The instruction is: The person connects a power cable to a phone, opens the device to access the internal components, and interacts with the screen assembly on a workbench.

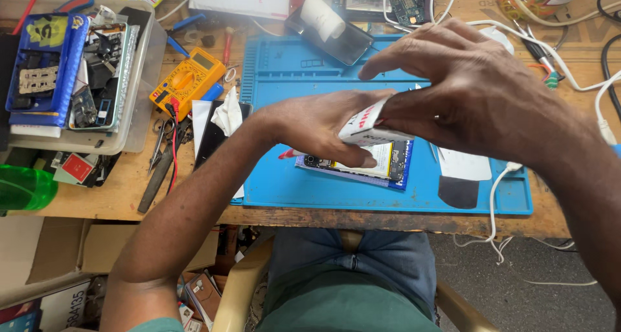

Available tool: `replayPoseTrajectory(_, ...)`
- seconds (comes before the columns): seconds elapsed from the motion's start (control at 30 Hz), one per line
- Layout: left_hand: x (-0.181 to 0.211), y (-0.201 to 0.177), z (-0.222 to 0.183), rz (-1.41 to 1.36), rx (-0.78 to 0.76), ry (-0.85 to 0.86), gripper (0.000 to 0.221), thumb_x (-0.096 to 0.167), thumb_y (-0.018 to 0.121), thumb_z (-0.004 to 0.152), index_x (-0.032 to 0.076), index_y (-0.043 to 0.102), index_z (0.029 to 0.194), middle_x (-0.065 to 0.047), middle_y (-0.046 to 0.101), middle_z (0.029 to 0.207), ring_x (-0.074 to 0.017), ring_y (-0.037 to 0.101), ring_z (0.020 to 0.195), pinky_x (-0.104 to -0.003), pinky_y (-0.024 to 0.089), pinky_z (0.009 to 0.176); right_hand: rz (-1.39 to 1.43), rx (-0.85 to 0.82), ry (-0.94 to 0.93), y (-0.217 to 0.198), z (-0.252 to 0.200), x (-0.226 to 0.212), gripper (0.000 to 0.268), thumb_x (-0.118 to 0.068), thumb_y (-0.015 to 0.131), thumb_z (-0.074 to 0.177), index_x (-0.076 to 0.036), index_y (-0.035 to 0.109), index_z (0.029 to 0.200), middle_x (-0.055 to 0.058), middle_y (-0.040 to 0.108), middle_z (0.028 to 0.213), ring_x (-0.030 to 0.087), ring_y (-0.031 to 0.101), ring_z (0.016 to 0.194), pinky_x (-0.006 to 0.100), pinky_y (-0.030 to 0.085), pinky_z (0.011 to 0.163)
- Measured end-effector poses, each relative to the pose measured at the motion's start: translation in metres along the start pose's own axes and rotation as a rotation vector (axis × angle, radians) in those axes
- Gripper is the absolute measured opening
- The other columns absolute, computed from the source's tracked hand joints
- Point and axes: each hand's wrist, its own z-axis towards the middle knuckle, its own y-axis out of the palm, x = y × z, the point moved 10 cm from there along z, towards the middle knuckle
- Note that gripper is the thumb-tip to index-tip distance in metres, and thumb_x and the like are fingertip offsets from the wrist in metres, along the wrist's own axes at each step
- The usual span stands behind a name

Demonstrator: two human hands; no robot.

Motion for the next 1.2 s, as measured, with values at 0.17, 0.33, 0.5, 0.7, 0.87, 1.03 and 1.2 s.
replayPoseTrajectory(0.17,-0.029,0.010,-0.014,-0.317,-0.191,-0.167,0.066,0.041,0.081,0.084,0.003,0.059,0.133,-0.010,0.066,0.110,-0.0237,0.065,0.103,-0.040,0.056,0.093,0.288,0.138,0.083,-0.019,-0.015,0.042,0.011,-0.016,0.076,0.091,-0.008,0.072,0.097,0.013,0.071,0.119,0.025,0.070,0.105,0.035,0.060,0.084)
replayPoseTrajectory(0.33,-0.067,-0.028,-0.043,-0.100,-0.140,-0.409,0.060,0.046,0.078,0.083,-0.001,0.063,0.118,-0.013,0.065,0.105,-0.0262,0.061,0.094,-0.041,0.053,0.090,0.751,0.530,0.515,-0.009,-0.075,0.130,0.012,-0.009,0.056,0.116,-0.001,0.064,0.120,0.010,0.072,0.111,0.016,0.075,0.101,0.028,0.063,0.093)
replayPoseTrajectory(0.5,-0.037,-0.108,-0.054,0.758,0.355,-0.174,0.096,0.059,0.084,0.069,-0.001,0.054,0.137,-0.024,0.064,0.125,-0.0421,0.060,0.114,-0.064,0.047,0.089,1.215,0.734,0.708,0.035,-0.113,0.182,0.013,-0.006,0.060,0.119,0.006,0.064,0.114,0.017,0.073,0.107,0.021,0.076,0.091,0.032,0.064,0.081)
replayPoseTrajectory(0.7,-0.048,-0.077,-0.019,0.183,0.575,-0.222,0.037,0.035,0.060,0.106,0.009,0.065,0.131,-0.009,0.075,0.125,-0.0256,0.072,0.112,-0.047,0.060,0.099,1.265,0.677,0.709,0.073,-0.121,0.171,0.014,-0.006,0.066,0.117,0.008,0.067,0.115,0.018,0.073,0.101,0.020,0.075,0.083,0.032,0.065,0.069)
replayPoseTrajectory(0.87,-0.067,-0.022,0.010,-0.534,0.419,-0.283,0.034,0.022,0.058,0.101,0.004,0.060,0.130,-0.013,0.075,0.115,-0.0198,0.076,0.103,-0.037,0.067,0.086,1.226,0.646,0.791,0.085,-0.123,0.165,0.018,-0.010,0.067,0.116,0.007,0.068,0.120,0.016,0.073,0.102,0.018,0.074,0.085,0.032,0.065,0.074)
replayPoseTrajectory(1.03,-0.079,-0.012,0.006,-0.617,0.501,-0.323,0.033,0.019,0.058,0.102,0.003,0.060,0.130,-0.012,0.075,0.112,-0.0177,0.075,0.100,-0.032,0.065,0.082,1.325,0.683,0.798,0.082,-0.124,0.149,0.024,-0.008,0.064,0.110,0.006,0.066,0.129,0.014,0.074,0.104,0.016,0.073,0.085,0.029,0.063,0.078)
replayPoseTrajectory(1.2,-0.087,-0.006,0.000,-0.749,0.614,-0.224,0.032,0.015,0.061,0.103,0.001,0.059,0.132,-0.014,0.075,0.110,-0.0182,0.073,0.100,-0.033,0.063,0.082,1.142,0.634,0.765,0.077,-0.122,0.130,0.037,-0.002,0.066,0.104,0.005,0.057,0.140,0.016,0.073,0.115,0.018,0.074,0.101,0.028,0.062,0.085)
